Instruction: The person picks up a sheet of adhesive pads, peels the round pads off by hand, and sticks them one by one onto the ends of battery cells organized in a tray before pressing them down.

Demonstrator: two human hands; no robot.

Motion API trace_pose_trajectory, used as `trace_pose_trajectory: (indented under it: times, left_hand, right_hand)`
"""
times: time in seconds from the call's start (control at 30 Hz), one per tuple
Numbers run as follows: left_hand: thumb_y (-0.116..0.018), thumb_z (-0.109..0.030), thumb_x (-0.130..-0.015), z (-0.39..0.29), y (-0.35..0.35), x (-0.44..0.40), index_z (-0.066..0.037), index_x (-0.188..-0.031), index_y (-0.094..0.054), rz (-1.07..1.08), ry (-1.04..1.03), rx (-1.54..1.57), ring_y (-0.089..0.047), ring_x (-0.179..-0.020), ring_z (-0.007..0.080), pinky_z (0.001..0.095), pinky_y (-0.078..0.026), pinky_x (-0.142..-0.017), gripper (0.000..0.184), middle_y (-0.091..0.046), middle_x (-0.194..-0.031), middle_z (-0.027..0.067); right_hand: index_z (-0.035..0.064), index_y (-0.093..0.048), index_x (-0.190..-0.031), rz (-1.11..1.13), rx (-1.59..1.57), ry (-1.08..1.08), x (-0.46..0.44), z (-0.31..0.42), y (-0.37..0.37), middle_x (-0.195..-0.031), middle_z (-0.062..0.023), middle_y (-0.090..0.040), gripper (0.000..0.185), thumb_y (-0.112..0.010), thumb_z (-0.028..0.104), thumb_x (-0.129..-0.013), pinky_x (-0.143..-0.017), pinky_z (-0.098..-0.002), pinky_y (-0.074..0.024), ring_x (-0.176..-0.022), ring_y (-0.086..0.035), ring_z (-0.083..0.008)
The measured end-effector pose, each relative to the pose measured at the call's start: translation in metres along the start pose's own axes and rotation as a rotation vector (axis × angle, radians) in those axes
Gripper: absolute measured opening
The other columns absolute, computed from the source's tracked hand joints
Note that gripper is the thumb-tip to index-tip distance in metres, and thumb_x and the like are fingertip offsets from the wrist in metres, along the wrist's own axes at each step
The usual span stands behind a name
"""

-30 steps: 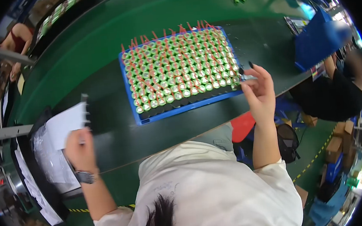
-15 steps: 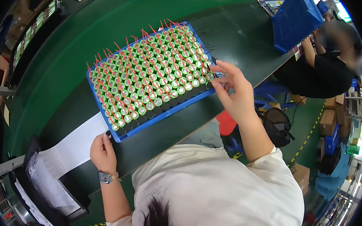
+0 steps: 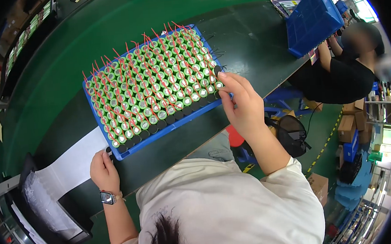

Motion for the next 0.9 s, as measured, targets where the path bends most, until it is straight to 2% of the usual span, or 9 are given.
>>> trace_pose_trajectory:
  times: [0.37,0.47,0.7,0.77,0.8,0.87,0.9]
  left_hand:
    - [-0.049,-0.013,-0.098,-0.001,0.002,0.000,0.001,-0.092,-0.062,-0.018,-0.020,-0.012,-0.058,-0.064,0.0229,0.0331,-0.045,-0.060,0.019,-0.060,-0.073,0.0118]
    - [-0.049,-0.013,-0.098,-0.004,0.004,0.000,0.001,-0.093,-0.062,-0.028,-0.038,-0.010,-0.058,-0.065,0.0231,0.0330,-0.045,-0.061,0.019,-0.061,-0.074,0.0119]
    - [-0.050,-0.013,-0.098,-0.003,0.004,0.001,0.001,-0.093,-0.062,-0.034,-0.057,-0.009,-0.058,-0.065,0.0235,0.0338,-0.046,-0.061,0.018,-0.061,-0.074,0.0126]
    - [-0.051,-0.012,-0.098,-0.003,0.003,0.001,0.001,-0.093,-0.062,-0.022,-0.034,-0.016,-0.058,-0.065,0.0238,0.0341,-0.046,-0.062,0.018,-0.061,-0.074,0.0129]
    - [-0.051,-0.012,-0.098,-0.004,0.003,0.001,0.001,-0.093,-0.062,-0.023,-0.035,-0.015,-0.058,-0.065,0.0238,0.0341,-0.046,-0.062,0.018,-0.061,-0.074,0.0129]
    - [-0.051,-0.012,-0.098,-0.005,0.004,0.001,0.001,-0.093,-0.062,-0.040,-0.042,-0.015,-0.058,-0.065,0.0242,0.0339,-0.046,-0.062,0.017,-0.061,-0.075,0.0129]
    - [-0.051,-0.012,-0.098,-0.004,0.004,0.001,0.001,-0.093,-0.062,-0.040,-0.042,-0.016,-0.058,-0.065,0.0242,0.0339,-0.046,-0.062,0.017,-0.061,-0.075,0.0129]
  right_hand:
    - [0.0108,-0.060,-0.122,-0.065,0.086,0.170,0.004,0.010,0.001,-0.110,-0.0140,-0.068,0.049,-0.070,-0.008,-0.078,-0.063,-0.0282,-0.0554,-0.083,-0.070,-0.0249]
    - [0.0097,-0.061,-0.123,-0.019,0.080,0.084,0.004,0.007,-0.002,-0.113,-0.0142,-0.065,0.048,-0.069,-0.009,-0.079,-0.064,-0.0301,-0.0558,-0.084,-0.070,-0.0260]
    - [0.0086,-0.059,-0.125,0.097,0.125,0.072,0.000,0.008,-0.007,-0.116,-0.0146,-0.062,0.052,-0.068,-0.010,-0.077,-0.074,-0.0329,-0.0558,-0.092,-0.068,-0.0258]
    - [0.0106,-0.049,-0.136,0.024,0.149,0.074,-0.002,0.005,0.000,-0.120,-0.0165,-0.061,0.065,-0.065,-0.012,-0.077,-0.081,-0.0369,-0.0541,-0.096,-0.067,-0.0273]
    - [0.0106,-0.049,-0.136,0.023,0.151,0.075,0.001,0.002,-0.001,-0.120,-0.0165,-0.061,0.065,-0.065,-0.012,-0.077,-0.081,-0.0369,-0.0541,-0.096,-0.067,-0.0273]
    - [0.0143,-0.030,-0.148,-0.002,-0.078,0.157,0.015,-0.002,-0.002,-0.126,-0.0208,-0.059,0.082,-0.060,-0.015,-0.078,-0.089,-0.0425,-0.0516,-0.097,-0.069,-0.0299]
    - [0.0143,-0.030,-0.148,-0.002,-0.078,0.156,0.018,-0.006,-0.003,-0.126,-0.0208,-0.059,0.082,-0.060,-0.015,-0.078,-0.089,-0.0425,-0.0516,-0.097,-0.069,-0.0299]
Point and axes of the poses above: each hand's wrist, its own x-axis away from the middle knuckle, its own y-axis out of the back of the hand, z = x × y, the point moved 9 cm from there along -x, towards the middle knuckle
